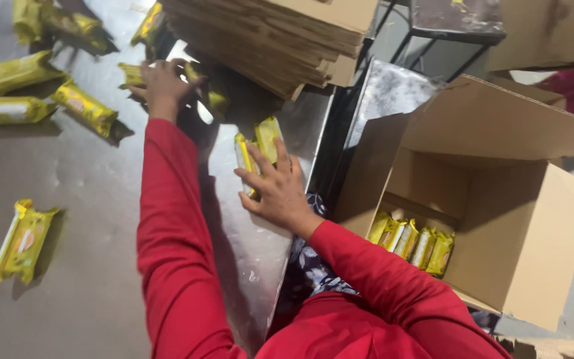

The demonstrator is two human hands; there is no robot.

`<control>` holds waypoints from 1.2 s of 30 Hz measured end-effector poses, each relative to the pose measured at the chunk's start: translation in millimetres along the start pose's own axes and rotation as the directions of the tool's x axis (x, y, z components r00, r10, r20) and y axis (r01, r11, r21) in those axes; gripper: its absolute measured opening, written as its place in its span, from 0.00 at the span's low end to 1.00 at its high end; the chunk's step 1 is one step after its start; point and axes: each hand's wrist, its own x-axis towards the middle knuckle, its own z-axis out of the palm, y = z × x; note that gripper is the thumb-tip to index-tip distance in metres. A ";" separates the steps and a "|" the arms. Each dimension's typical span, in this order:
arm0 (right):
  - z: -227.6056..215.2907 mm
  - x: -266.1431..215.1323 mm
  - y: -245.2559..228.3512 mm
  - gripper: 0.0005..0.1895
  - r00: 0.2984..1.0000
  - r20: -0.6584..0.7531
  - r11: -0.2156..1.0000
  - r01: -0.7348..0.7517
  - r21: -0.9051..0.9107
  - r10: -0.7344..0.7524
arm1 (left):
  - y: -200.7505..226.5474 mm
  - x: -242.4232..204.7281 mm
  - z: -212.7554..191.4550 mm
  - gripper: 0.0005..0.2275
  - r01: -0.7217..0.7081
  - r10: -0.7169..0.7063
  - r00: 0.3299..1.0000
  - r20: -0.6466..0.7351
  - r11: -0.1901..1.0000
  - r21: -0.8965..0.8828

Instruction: The person packs yellow snack packets into a cardboard box. They gather packets from a metal table, arrange them in rows inside the box, and then close the box flaps. The process is repeated for multiple boxes.

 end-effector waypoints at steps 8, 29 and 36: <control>-12.4 0.0 -0.5 0.22 0.998 0.056 0.997 -0.016 0.082 0.011 | -44.5 -171.7 -38.1 0.31 -0.283 0.283 0.959 0.002 0.958 -0.038; -28.9 -15.6 -24.0 0.36 0.932 0.360 0.997 0.009 0.076 -0.036 | -12.7 -333.4 -43.1 0.32 -0.349 0.395 0.911 -0.118 0.589 -0.729; -35.3 -15.6 -21.0 0.39 0.924 0.366 0.993 0.081 0.085 -0.107 | -47.7 -315.9 -48.2 0.36 -0.301 0.292 0.953 -0.076 0.898 -0.322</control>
